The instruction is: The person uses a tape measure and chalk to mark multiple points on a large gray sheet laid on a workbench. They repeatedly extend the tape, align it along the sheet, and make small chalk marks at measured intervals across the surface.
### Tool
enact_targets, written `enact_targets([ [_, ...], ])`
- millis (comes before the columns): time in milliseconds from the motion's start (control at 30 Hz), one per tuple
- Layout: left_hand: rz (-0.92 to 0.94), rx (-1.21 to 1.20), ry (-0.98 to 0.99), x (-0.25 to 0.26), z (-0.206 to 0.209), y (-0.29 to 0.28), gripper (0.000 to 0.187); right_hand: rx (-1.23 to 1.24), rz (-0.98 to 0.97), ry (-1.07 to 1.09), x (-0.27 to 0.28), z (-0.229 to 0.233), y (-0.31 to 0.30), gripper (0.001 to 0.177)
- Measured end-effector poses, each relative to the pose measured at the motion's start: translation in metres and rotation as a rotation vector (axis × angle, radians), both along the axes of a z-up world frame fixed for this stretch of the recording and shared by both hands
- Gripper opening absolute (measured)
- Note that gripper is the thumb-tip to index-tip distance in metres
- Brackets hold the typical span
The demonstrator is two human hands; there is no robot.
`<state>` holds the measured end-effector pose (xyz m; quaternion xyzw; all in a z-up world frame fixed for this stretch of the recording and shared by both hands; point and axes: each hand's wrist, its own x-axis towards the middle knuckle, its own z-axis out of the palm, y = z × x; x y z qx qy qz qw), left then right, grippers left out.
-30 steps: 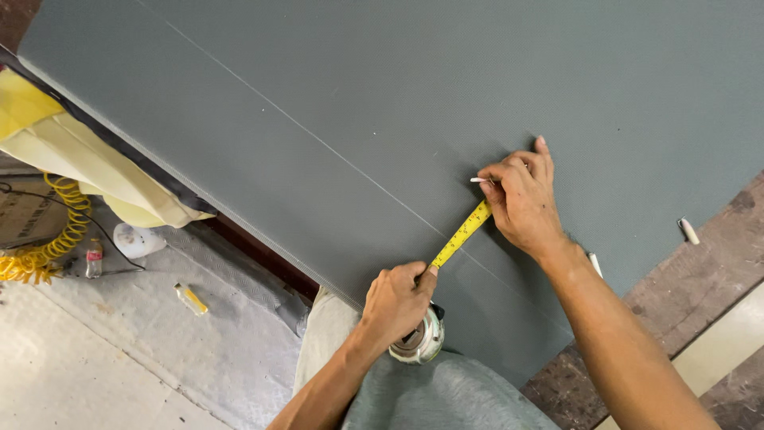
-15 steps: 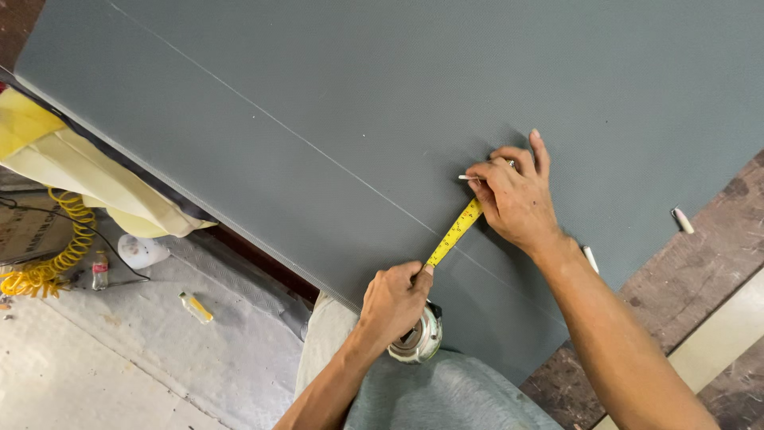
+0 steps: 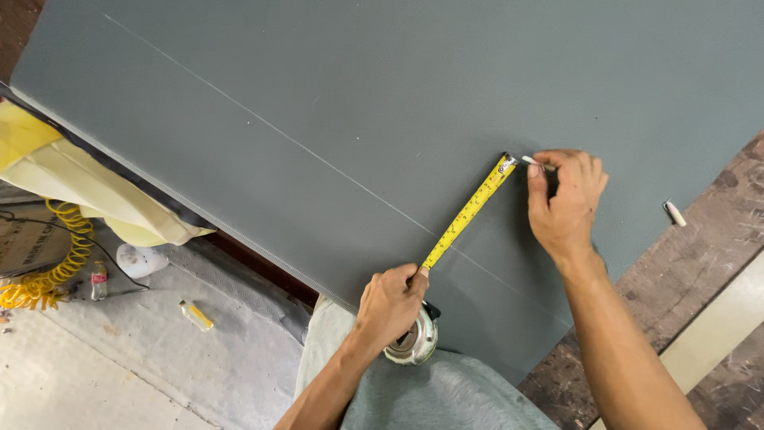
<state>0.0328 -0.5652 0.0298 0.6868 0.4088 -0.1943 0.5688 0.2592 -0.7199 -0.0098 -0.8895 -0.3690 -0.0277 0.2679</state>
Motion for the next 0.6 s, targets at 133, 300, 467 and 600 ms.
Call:
enact_targets([
  [133, -0.015, -0.035, 0.036, -0.001, 0.0, 0.001, 0.035, -0.071, -0.095, 0.026, 0.0, -0.007, -0.009, 0.013],
  [300, -0.022, -0.009, 0.014, -0.001, -0.002, 0.0, 0.036, -0.104, -0.103, 0.031, 0.002, -0.012, -0.013, 0.014],
  [467, -0.008, -0.033, 0.026, -0.002, -0.002, 0.001, 0.034, -0.038, -0.043, 0.062, -0.003, -0.008, -0.012, 0.013],
  [600, -0.031, -0.052, 0.071, -0.002, -0.004, 0.0, 0.032, 0.0, -0.046, 0.059, -0.006, -0.008, -0.01, 0.01],
])
